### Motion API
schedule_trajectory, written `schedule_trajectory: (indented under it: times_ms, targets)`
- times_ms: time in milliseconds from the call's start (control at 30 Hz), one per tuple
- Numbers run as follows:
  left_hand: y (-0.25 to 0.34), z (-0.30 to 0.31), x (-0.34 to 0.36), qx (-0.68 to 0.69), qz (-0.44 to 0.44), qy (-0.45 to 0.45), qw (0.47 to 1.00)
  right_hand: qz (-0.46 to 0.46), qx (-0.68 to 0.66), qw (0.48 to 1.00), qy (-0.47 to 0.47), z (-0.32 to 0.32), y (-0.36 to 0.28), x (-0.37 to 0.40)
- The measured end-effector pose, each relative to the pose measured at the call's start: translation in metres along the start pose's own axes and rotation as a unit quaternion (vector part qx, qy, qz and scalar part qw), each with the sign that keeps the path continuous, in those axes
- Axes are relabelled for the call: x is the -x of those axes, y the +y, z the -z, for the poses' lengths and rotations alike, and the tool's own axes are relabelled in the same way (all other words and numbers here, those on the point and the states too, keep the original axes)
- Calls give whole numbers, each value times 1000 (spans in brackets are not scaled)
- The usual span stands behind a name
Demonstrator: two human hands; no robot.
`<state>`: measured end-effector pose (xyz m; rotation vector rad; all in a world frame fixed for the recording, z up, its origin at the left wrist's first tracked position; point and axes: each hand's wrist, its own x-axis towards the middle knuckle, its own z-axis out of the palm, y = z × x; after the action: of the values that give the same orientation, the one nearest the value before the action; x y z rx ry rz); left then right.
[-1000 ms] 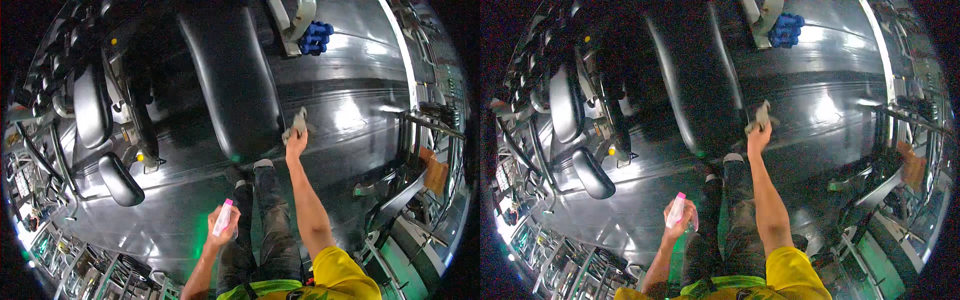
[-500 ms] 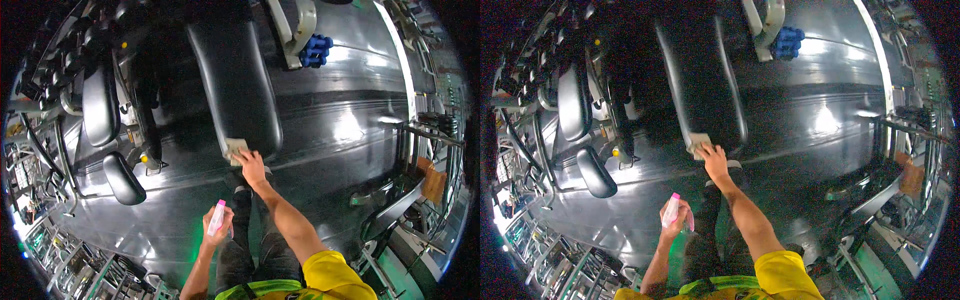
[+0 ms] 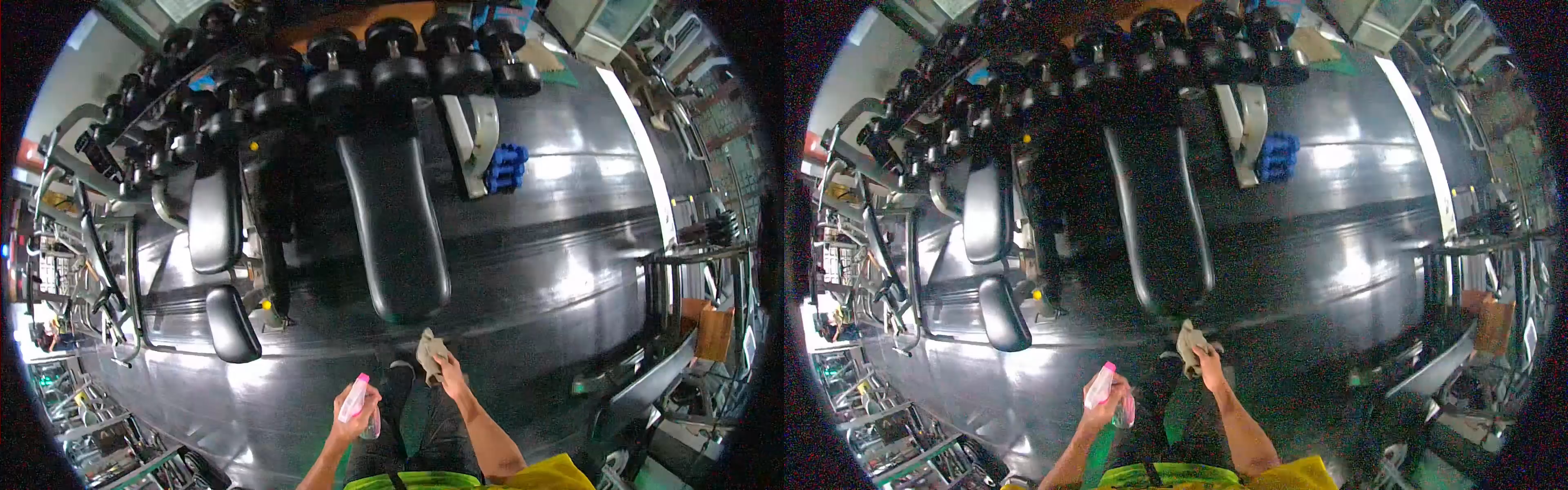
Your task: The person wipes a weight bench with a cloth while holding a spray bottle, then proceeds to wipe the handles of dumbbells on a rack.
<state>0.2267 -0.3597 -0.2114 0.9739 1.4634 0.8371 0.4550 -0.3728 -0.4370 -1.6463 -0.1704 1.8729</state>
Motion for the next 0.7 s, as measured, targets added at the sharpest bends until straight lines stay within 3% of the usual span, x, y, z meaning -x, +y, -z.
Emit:
schedule_trajectory:
  times_ms: [33,233,267,433,533,633,667,700]
  targets:
    - [5,-3,8,-1,-10,5,1000,-29,-97,995,-2,13,2,7]
    - [44,-48,47,23,-26,34,999,-22,-253,965,-73,50,-59,71]
    - [47,-58,53,54,3,24,998,-15,-252,965,-71,61,-64,74]
    - [70,-114,68,82,-42,35,995,32,-186,976,-107,107,-130,128]
    - [81,-145,71,147,-55,28,987,19,-172,984,-44,137,-177,164]
    - [102,-167,72,143,-51,49,987,66,33,996,-42,174,-216,188]
    - [106,-172,72,146,-60,52,986,132,-97,979,-117,188,-207,182]
    - [110,-174,71,143,-81,54,985,139,-93,978,-121,190,-218,191]
